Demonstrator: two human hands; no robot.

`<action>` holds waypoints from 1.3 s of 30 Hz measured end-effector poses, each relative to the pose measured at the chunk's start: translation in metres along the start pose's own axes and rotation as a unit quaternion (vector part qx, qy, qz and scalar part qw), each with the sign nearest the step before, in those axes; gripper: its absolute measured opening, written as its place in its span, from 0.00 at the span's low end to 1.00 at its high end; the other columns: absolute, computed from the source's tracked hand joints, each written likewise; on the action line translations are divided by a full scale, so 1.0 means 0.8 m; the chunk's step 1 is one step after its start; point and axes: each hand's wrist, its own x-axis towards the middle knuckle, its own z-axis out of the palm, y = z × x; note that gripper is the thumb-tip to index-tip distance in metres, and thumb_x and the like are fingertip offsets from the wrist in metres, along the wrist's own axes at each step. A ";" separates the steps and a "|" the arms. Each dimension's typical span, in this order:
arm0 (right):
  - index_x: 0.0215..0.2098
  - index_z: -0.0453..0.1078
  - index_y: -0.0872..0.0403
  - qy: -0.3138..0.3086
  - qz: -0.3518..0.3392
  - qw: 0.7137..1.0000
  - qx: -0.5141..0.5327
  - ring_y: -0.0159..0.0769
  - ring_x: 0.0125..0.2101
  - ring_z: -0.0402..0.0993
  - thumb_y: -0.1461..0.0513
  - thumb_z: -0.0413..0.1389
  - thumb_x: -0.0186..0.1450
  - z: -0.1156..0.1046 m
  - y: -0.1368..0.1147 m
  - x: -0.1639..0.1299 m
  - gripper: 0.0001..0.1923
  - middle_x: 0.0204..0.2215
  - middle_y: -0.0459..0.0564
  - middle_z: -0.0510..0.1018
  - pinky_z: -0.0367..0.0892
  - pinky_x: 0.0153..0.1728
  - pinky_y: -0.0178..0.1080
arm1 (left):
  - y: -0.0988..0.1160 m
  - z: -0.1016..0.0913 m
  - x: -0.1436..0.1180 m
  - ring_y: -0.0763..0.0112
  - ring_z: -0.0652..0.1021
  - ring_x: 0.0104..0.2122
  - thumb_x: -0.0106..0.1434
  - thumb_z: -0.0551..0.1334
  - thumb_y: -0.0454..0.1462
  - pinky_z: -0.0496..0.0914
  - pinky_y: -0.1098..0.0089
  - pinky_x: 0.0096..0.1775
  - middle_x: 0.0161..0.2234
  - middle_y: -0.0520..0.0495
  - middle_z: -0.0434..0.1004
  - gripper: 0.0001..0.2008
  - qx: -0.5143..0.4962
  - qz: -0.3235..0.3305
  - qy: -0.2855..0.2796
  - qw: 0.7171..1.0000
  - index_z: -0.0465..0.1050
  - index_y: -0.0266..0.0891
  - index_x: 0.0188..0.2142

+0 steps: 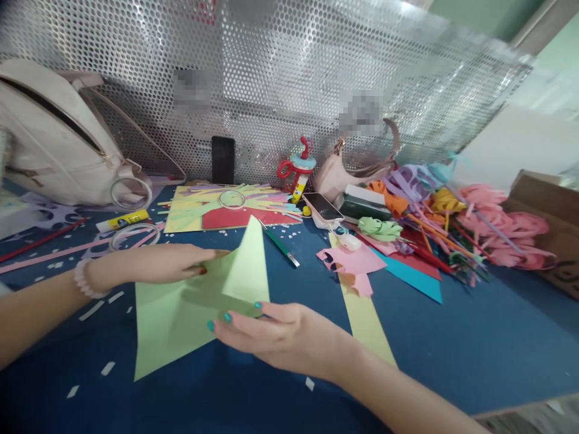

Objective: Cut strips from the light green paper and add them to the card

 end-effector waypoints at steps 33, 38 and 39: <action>0.39 0.73 0.57 -0.036 0.020 0.994 0.102 0.39 0.36 0.75 0.70 0.49 0.66 0.018 -0.013 0.036 0.11 0.34 0.55 0.79 0.69 0.38 0.42 | 0.042 0.087 -0.109 0.52 0.68 0.58 0.71 0.47 0.39 0.63 0.54 0.58 0.57 0.36 0.68 0.20 0.165 0.155 0.050 0.973 0.68 0.32 0.55; 0.36 0.72 0.57 -0.045 0.033 0.991 0.119 0.37 0.34 0.73 0.71 0.48 0.66 0.019 -0.014 0.032 0.11 0.31 0.54 0.78 0.67 0.36 0.42 | 0.043 0.081 -0.109 0.55 0.67 0.57 0.70 0.52 0.39 0.63 0.54 0.57 0.56 0.39 0.69 0.16 0.106 0.158 0.052 0.980 0.68 0.35 0.53; 0.36 0.72 0.57 -0.049 0.037 0.991 0.116 0.37 0.34 0.72 0.72 0.47 0.66 0.017 -0.014 0.030 0.12 0.31 0.53 0.77 0.66 0.36 0.41 | 0.045 0.080 -0.110 0.55 0.69 0.55 0.69 0.53 0.39 0.65 0.54 0.55 0.54 0.40 0.70 0.15 0.099 0.160 0.057 0.980 0.69 0.36 0.52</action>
